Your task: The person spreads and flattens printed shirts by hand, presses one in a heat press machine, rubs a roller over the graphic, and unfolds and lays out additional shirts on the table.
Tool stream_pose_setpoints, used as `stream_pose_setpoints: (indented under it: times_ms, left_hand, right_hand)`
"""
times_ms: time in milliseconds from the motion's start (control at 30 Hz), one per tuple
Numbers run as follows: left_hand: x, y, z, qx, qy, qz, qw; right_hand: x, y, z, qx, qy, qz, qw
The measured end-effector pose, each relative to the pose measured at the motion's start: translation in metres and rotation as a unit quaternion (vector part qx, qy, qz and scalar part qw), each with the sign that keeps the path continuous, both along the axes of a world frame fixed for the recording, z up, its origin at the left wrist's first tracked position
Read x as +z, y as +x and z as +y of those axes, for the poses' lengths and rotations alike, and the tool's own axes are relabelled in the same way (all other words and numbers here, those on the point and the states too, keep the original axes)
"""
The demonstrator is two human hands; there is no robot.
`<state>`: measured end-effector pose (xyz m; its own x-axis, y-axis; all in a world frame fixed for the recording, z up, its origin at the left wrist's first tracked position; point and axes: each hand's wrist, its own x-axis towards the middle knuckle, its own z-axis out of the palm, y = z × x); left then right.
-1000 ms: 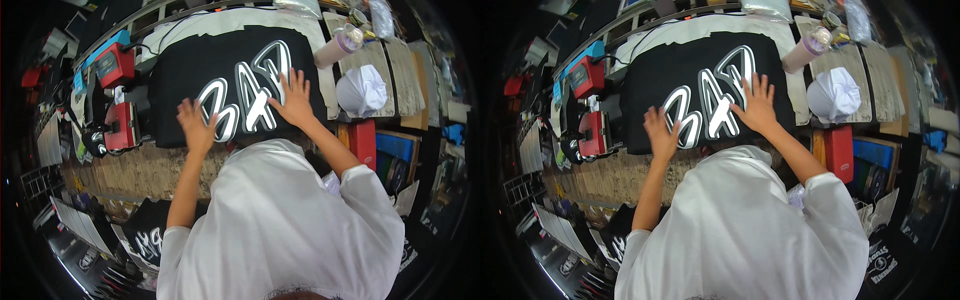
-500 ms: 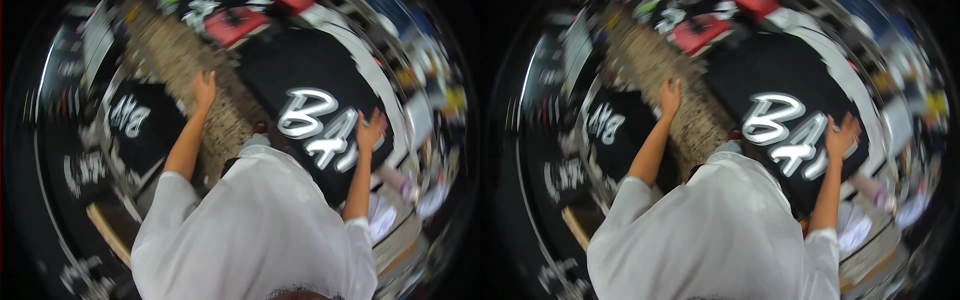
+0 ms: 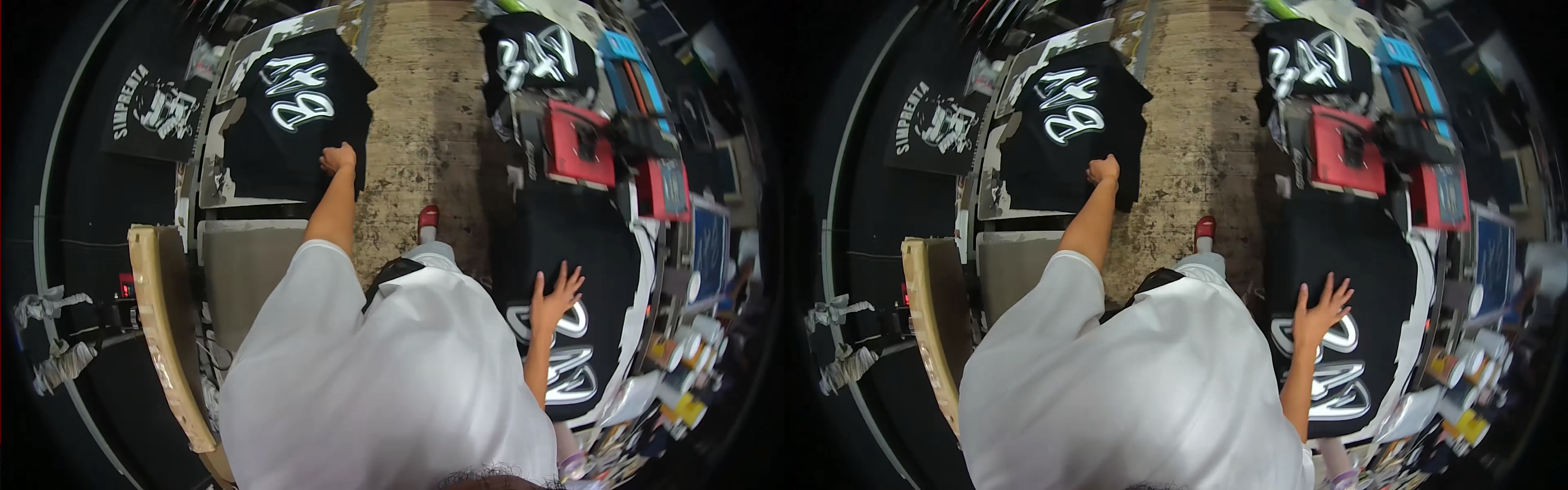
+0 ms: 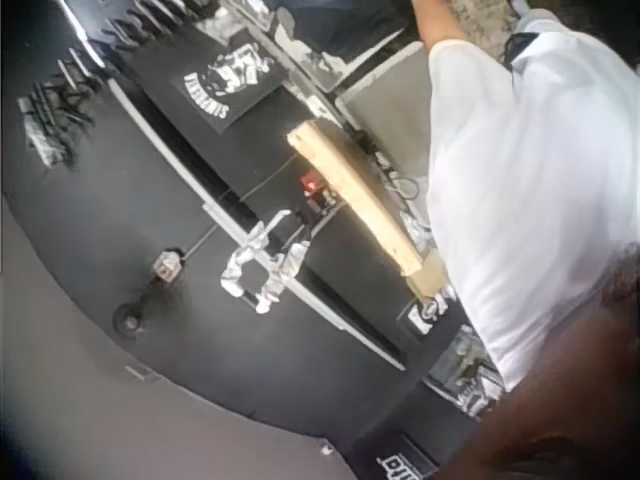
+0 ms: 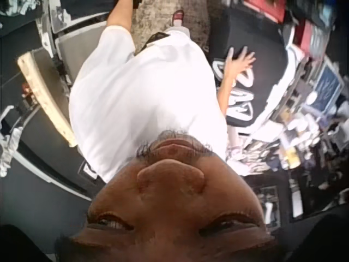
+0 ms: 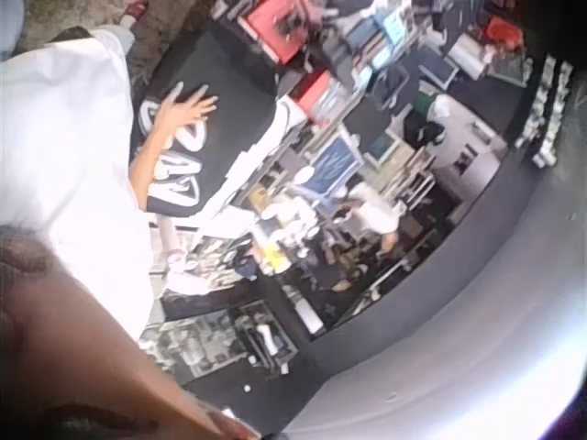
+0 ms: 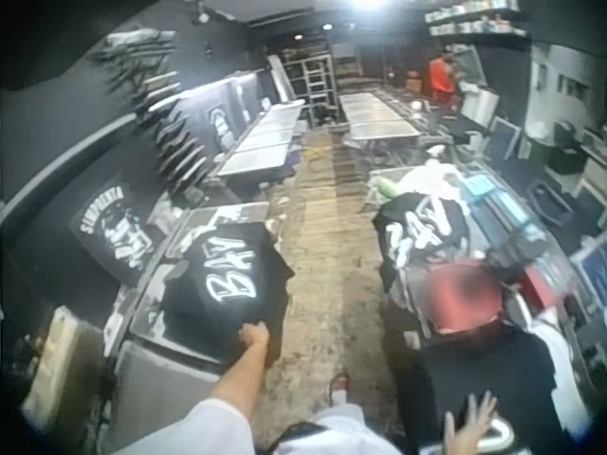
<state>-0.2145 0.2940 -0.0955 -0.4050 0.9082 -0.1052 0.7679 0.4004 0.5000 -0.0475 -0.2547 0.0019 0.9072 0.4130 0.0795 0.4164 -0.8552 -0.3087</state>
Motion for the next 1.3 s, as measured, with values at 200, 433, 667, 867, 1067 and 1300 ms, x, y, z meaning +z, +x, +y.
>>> stream_pose_setpoints:
  times_ms: [200, 433, 667, 867, 1067, 1300]
  left_hand:
    - [0.001, -0.077, 0.105, 0.301, 0.031, 0.034, 0.953]
    - [-0.011, -0.150, 0.173, 0.237, -0.011, -0.036, 0.971]
    - [-0.002, -0.183, 0.226, 0.374, 0.073, -0.025, 0.924]
    - [-0.023, -0.228, 0.269, 0.295, 0.036, 0.024, 0.955]
    - [-0.026, -0.190, 0.278, 0.159, 0.216, -0.600, 0.754]
    - [0.075, 0.115, 0.147, -0.301, -0.004, -0.620, 0.724]
  right_hand:
    - [0.022, 0.005, 0.119, 0.120, 0.219, 0.065, 0.966]
    - [-0.002, 0.043, 0.231, 0.239, 0.123, 0.249, 0.931]
    - [-0.012, 0.069, 0.301, 0.286, 0.040, 0.331, 0.899]
    - [-0.023, 0.088, 0.302, 0.265, -0.004, 0.331, 0.905]
    - [-0.018, 0.095, 0.329, 0.341, -0.040, 0.345, 0.873]
    - [-0.013, 0.109, 0.401, 0.360, 0.041, 0.291, 0.886]
